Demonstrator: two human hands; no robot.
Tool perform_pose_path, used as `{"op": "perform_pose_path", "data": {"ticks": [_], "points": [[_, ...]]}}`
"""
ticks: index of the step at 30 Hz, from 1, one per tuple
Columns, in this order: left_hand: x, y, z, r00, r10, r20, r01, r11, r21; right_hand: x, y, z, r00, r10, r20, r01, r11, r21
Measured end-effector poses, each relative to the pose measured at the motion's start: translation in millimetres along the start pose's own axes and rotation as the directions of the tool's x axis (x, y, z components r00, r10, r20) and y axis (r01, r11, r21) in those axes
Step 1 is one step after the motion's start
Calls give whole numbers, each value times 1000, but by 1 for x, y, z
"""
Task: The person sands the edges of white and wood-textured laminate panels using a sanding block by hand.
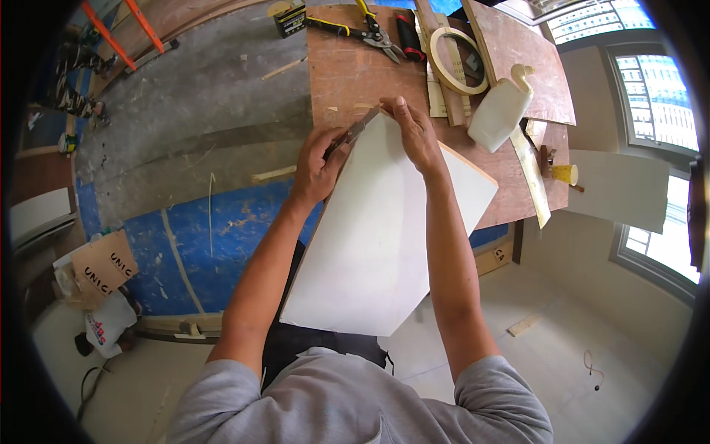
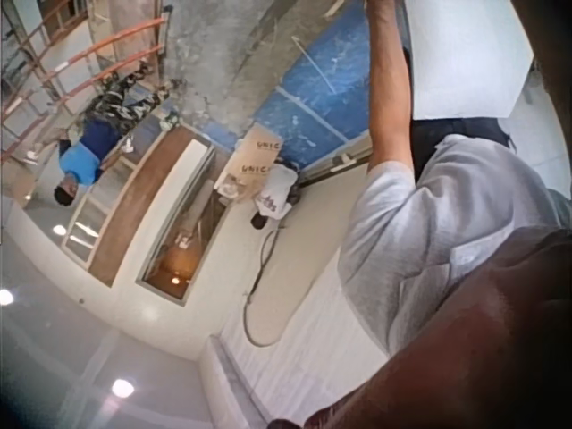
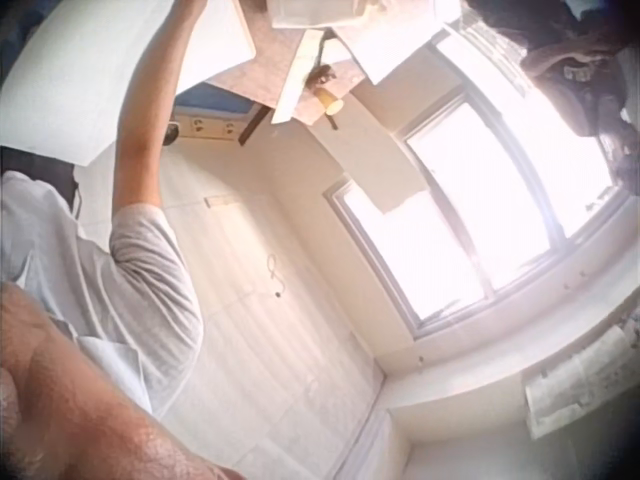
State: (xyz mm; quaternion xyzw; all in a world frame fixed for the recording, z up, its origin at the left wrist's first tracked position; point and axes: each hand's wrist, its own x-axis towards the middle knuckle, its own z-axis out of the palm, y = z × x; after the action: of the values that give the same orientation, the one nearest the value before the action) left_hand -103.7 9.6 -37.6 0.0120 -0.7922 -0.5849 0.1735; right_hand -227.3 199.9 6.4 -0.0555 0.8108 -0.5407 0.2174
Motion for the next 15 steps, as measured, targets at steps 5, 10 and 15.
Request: {"op": "perform_pose_path", "data": {"ticks": [5, 10, 15], "points": [[0, -7, 0, 994, -99, 40, 102, 990, -94, 2, -4, -3, 999, 9, 38, -7, 998, -56], [4, -9, -1, 993, -92, 73, 101, 988, -120, -1, -5, -2, 998, -51, 30, 53, 995, -81], [4, -12, -1, 985, -146, 98, 159, 976, -147, -3, -5, -2, 997, -62, 46, 66, 994, -89]]}}
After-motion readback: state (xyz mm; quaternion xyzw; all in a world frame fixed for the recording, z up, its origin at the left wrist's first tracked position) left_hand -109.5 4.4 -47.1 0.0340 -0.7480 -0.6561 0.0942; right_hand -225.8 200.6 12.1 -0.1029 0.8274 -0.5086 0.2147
